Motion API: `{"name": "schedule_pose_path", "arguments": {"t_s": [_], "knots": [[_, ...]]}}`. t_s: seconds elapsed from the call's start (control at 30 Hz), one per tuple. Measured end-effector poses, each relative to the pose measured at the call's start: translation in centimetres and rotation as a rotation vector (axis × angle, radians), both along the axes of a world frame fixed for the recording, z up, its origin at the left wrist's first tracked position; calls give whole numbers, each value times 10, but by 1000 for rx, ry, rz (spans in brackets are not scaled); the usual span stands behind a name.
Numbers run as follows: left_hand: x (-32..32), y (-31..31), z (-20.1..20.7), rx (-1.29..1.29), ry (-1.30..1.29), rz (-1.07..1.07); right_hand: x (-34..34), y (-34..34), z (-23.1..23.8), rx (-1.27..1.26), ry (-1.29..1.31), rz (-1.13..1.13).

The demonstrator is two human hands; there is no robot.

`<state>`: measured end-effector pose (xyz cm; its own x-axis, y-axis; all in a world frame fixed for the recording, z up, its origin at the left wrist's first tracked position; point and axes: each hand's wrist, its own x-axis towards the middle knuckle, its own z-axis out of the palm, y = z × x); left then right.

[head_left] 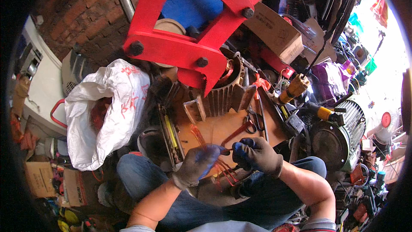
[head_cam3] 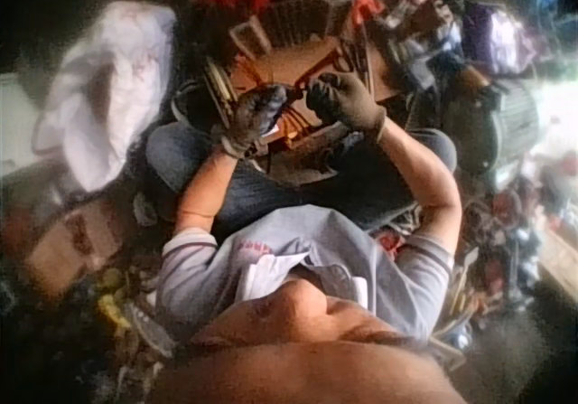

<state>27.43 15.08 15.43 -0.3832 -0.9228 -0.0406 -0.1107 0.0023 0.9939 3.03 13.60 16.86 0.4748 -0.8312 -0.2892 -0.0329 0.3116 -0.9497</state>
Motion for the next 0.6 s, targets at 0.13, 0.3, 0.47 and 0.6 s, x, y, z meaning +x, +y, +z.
{"name": "schedule_pose_path", "arguments": {"t_s": [0.13,0.3,0.47,0.6], "knots": [[-3,0,-1,-57,-88,83,3,8,-3,-528,464,49],[4,4,3,285,61,12,0,5,20,-403,399,459],[2,7,-1,-1145,-605,81,-16,-8,49,-306,228,21],[-5,3,-8,-328,-149,-180,6,7,38,-433,98,-71]]}}
